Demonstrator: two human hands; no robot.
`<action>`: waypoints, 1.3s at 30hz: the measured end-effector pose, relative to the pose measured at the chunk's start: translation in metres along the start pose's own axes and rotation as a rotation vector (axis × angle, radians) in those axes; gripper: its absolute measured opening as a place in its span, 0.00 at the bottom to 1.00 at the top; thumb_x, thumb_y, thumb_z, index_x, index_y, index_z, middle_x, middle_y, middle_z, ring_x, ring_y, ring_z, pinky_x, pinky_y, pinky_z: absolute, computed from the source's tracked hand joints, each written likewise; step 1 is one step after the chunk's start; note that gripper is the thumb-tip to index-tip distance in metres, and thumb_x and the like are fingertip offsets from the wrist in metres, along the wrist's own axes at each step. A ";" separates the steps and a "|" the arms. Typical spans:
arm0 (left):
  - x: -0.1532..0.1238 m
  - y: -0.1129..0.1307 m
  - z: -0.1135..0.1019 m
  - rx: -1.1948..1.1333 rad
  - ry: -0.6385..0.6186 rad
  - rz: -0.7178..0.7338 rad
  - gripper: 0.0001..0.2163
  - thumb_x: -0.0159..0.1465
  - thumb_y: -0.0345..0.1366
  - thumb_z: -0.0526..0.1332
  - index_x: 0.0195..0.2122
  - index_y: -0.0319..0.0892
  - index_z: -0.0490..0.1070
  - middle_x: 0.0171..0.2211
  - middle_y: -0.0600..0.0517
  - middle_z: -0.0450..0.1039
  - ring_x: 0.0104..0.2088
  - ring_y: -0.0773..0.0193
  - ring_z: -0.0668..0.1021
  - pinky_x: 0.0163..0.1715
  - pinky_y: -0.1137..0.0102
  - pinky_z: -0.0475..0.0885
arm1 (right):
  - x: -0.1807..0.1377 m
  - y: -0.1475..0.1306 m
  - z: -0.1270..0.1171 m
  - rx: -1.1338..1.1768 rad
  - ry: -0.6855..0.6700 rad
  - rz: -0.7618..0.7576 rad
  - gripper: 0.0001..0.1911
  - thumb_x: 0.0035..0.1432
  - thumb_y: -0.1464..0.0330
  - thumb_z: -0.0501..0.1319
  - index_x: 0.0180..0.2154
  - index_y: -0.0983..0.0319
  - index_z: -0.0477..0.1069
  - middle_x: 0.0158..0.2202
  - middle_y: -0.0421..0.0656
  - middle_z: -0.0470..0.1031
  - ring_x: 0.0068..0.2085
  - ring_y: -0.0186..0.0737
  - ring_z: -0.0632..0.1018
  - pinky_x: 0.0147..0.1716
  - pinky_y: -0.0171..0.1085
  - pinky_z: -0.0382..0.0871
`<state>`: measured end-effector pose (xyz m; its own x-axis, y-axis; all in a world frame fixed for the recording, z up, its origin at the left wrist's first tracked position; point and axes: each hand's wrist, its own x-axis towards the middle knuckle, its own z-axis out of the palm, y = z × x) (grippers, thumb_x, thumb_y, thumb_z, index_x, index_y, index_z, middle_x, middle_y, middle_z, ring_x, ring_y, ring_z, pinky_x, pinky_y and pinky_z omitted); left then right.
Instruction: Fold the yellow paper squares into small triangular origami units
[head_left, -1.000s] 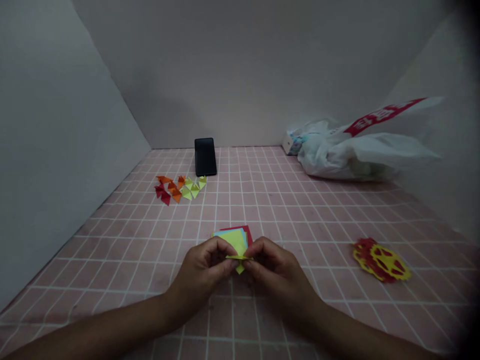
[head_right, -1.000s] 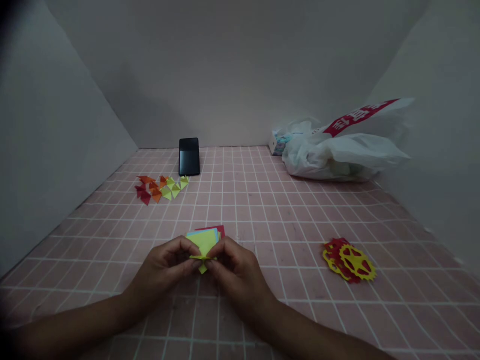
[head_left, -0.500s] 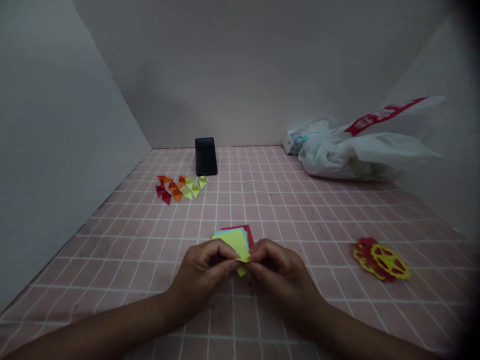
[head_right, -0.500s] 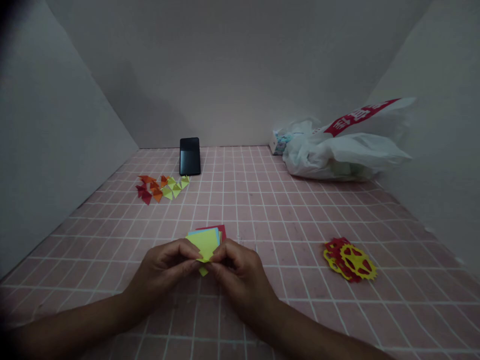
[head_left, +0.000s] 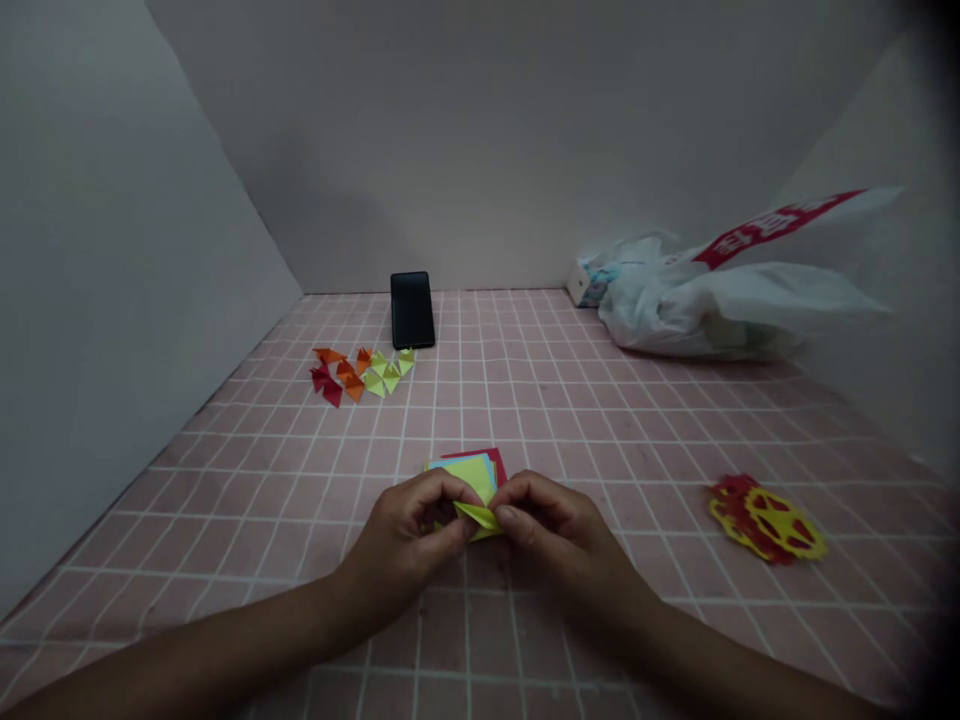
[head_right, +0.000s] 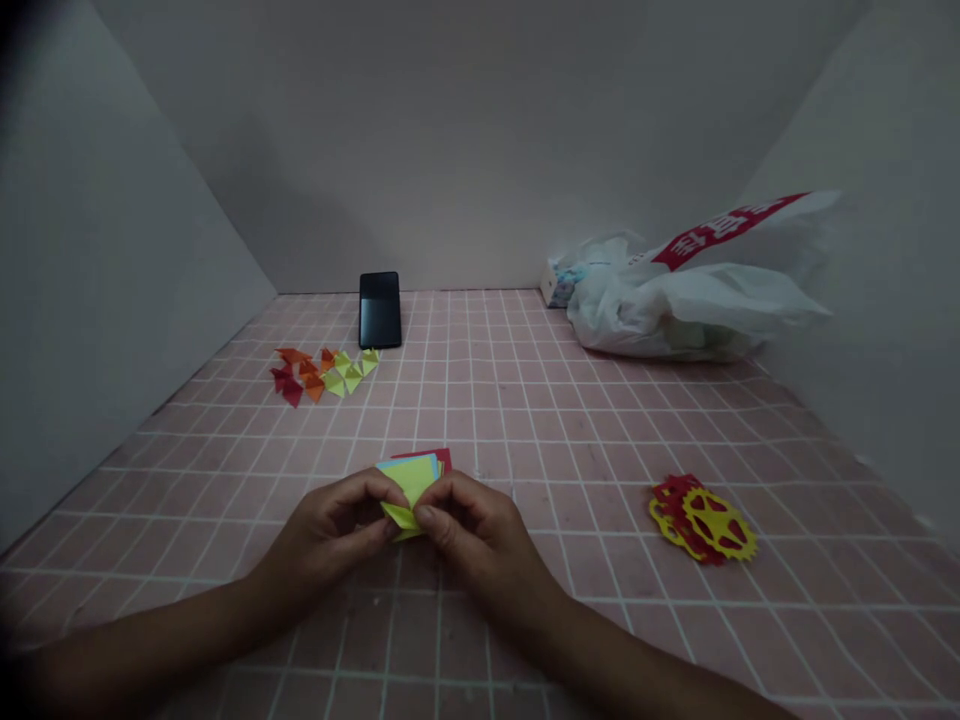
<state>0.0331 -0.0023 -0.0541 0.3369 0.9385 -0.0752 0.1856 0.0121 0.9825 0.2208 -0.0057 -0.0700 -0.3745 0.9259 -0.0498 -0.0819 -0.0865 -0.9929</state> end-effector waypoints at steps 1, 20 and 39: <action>0.000 0.001 0.000 0.004 -0.003 -0.001 0.04 0.58 0.32 0.62 0.35 0.40 0.73 0.32 0.51 0.73 0.33 0.63 0.74 0.34 0.69 0.69 | 0.000 0.000 0.000 -0.004 -0.008 0.003 0.09 0.61 0.64 0.60 0.31 0.62 0.68 0.26 0.37 0.64 0.27 0.31 0.64 0.26 0.32 0.57; 0.000 0.009 0.000 -0.091 -0.049 -0.112 0.07 0.60 0.37 0.62 0.30 0.40 0.76 0.28 0.52 0.74 0.31 0.65 0.73 0.33 0.72 0.69 | 0.001 0.000 -0.001 -0.192 0.014 -0.042 0.12 0.63 0.64 0.56 0.28 0.62 0.67 0.25 0.38 0.65 0.27 0.32 0.66 0.26 0.32 0.59; 0.002 0.007 0.004 -0.166 0.021 -0.233 0.08 0.56 0.39 0.66 0.29 0.39 0.75 0.27 0.53 0.74 0.29 0.66 0.74 0.32 0.72 0.69 | 0.001 -0.002 0.001 -0.316 0.082 -0.205 0.02 0.59 0.71 0.61 0.33 0.60 0.70 0.34 0.40 0.71 0.36 0.37 0.72 0.35 0.36 0.65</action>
<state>0.0384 -0.0017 -0.0479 0.2831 0.9108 -0.3006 0.1016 0.2832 0.9537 0.2201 -0.0048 -0.0676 -0.3042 0.9395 0.1576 0.1457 0.2094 -0.9669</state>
